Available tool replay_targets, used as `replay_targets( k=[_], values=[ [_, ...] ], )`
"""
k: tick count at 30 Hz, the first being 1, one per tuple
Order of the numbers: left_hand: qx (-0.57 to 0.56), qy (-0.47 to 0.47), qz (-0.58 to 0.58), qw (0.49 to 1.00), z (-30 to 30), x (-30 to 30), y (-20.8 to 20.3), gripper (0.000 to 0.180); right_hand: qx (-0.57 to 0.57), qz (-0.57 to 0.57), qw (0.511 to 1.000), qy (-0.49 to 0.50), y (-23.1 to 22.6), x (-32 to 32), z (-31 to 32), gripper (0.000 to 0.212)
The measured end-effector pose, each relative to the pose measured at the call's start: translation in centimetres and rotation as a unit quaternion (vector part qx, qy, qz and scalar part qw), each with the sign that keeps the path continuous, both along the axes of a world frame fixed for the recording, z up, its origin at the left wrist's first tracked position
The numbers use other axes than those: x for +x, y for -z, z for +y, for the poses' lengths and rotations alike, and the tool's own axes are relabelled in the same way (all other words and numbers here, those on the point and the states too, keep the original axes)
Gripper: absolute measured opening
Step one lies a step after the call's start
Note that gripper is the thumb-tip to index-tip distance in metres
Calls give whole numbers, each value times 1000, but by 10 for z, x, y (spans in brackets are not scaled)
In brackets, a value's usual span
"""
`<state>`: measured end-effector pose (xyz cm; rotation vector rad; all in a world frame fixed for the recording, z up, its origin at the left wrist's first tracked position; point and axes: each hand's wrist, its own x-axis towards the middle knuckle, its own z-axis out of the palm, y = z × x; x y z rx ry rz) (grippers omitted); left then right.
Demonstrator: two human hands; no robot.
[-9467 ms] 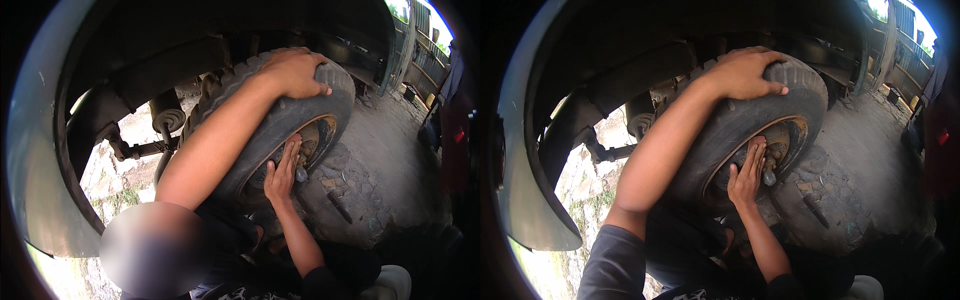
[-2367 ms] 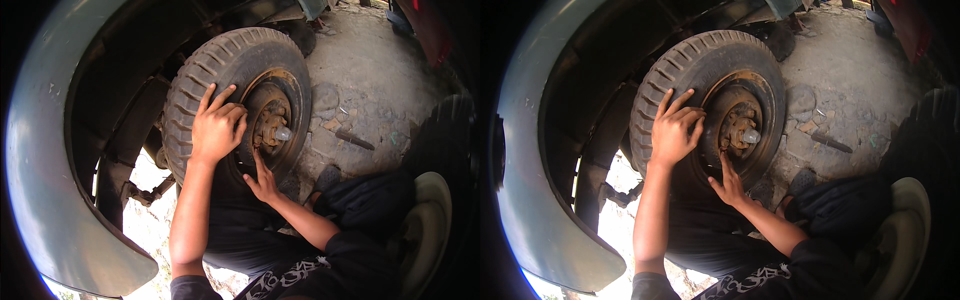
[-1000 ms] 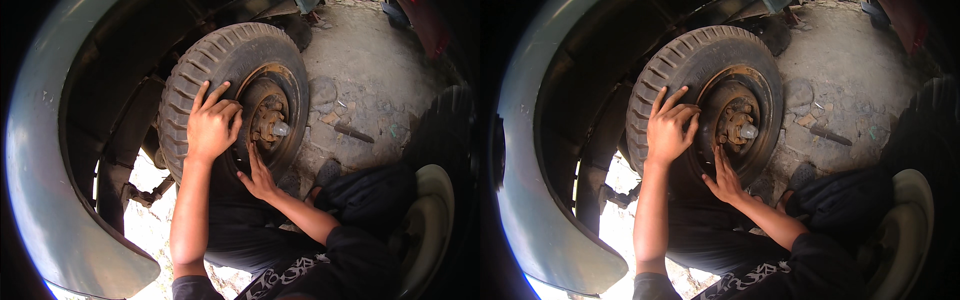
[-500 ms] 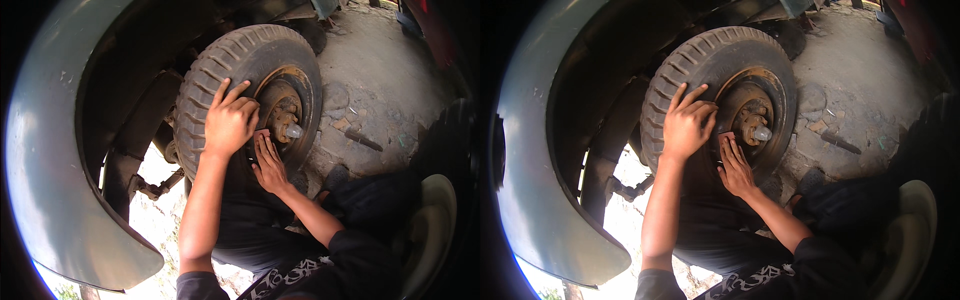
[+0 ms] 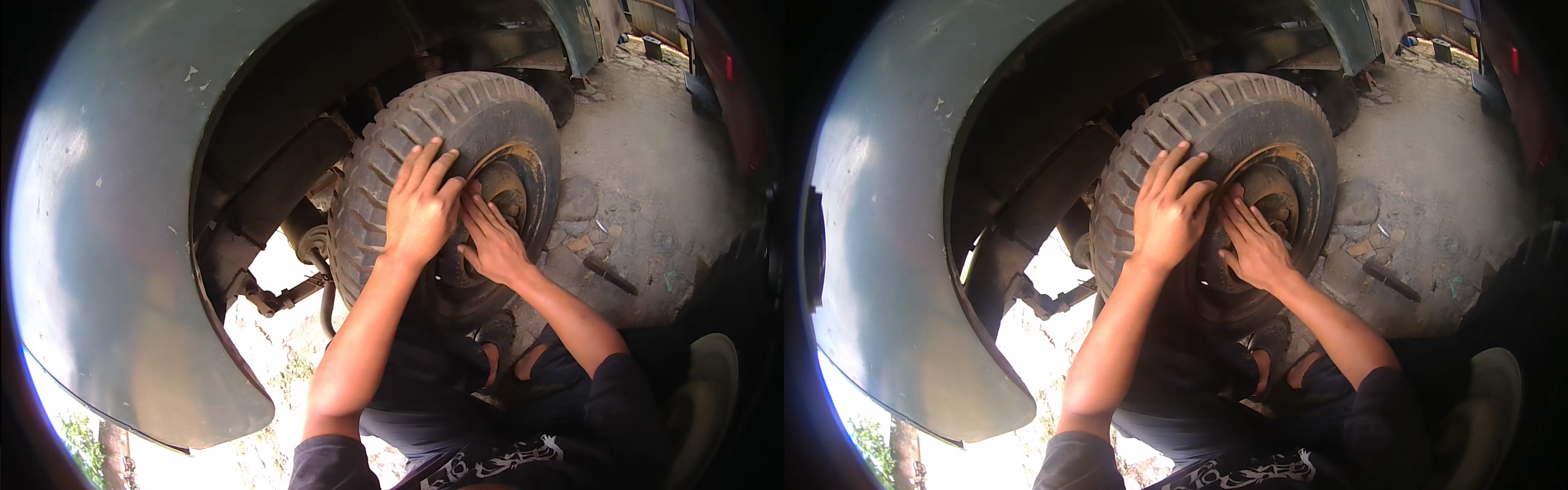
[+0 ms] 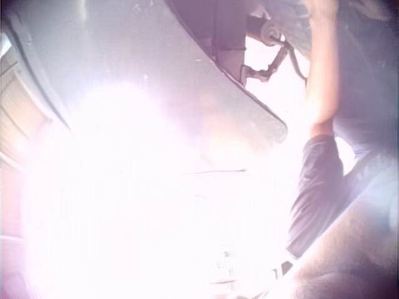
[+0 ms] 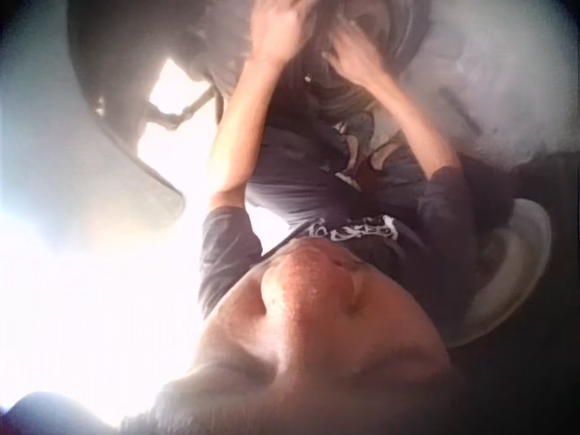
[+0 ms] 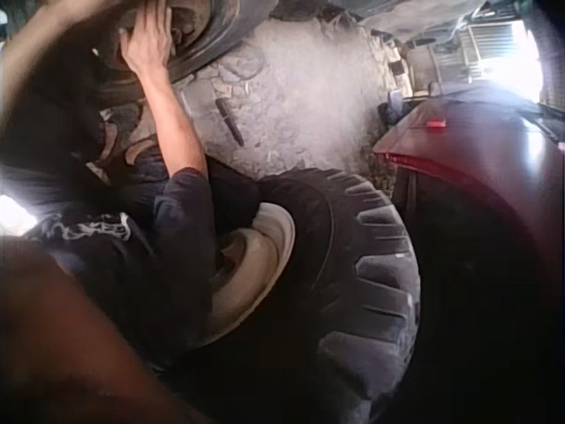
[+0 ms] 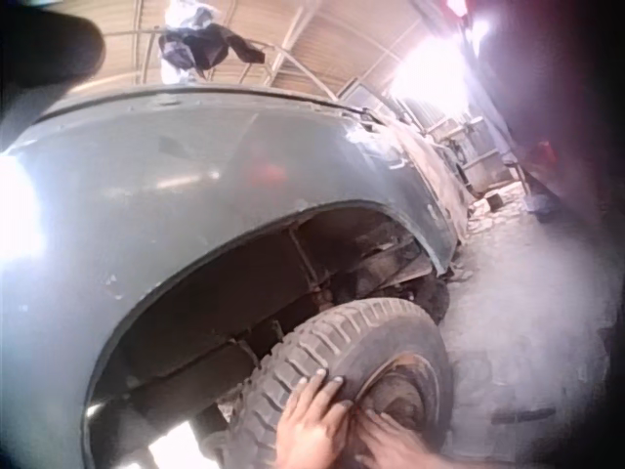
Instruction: The person sits on the ground and works on a vehicle wheel hub, repeatedly handling a small metal cotter pin and manipulating the hub nut area with both hands.
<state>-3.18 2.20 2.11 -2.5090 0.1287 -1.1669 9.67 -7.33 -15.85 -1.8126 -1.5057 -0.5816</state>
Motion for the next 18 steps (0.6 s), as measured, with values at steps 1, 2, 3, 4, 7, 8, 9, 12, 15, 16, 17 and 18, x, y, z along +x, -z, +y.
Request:
replay_targets(
  k=[1,2,3,4,7,8,9,12,15,16,17,18],
  values=[
    [-14,-10,-27,999,-2,-1,2,22,-26,-1,999,-27,1,1,-12,83],
    [-11,-44,-54,998,-5,-4,1,28,-52,-2,997,-54,5,4,-21,83],
    [-12,-71,-62,995,-4,-7,-1,31,-82,-6,994,-68,11,8,-27,83],
    [-12,-99,-68,993,-3,-12,-4,35,-70,-10,995,-69,11,13,-26,82],
    [2,-95,-34,995,0,-16,-3,42,-43,2,998,-54,4,20,-17,81],
    [8,-97,-25,995,-2,-19,-3,42,-39,17,998,-53,3,16,-17,82],
    [6,-99,-19,995,-3,-17,-3,43,-34,31,998,-52,3,12,-19,82],
    [4,-92,-20,996,-5,-18,-5,41,-53,16,996,-70,16,12,-22,86],
    [-7,-82,-16,996,-4,-20,-9,39,-80,-11,995,-63,7,29,-23,90],
    [-6,-84,-16,996,-4,-20,-8,39,-56,10,997,-55,-1,34,-27,92],
    [-5,-85,-17,996,-4,-21,-8,39,-51,14,998,-46,2,32,-26,94],
    [-4,-87,-18,996,-3,-22,-9,38,-45,17,998,-37,5,28,-22,96]
  ],
)
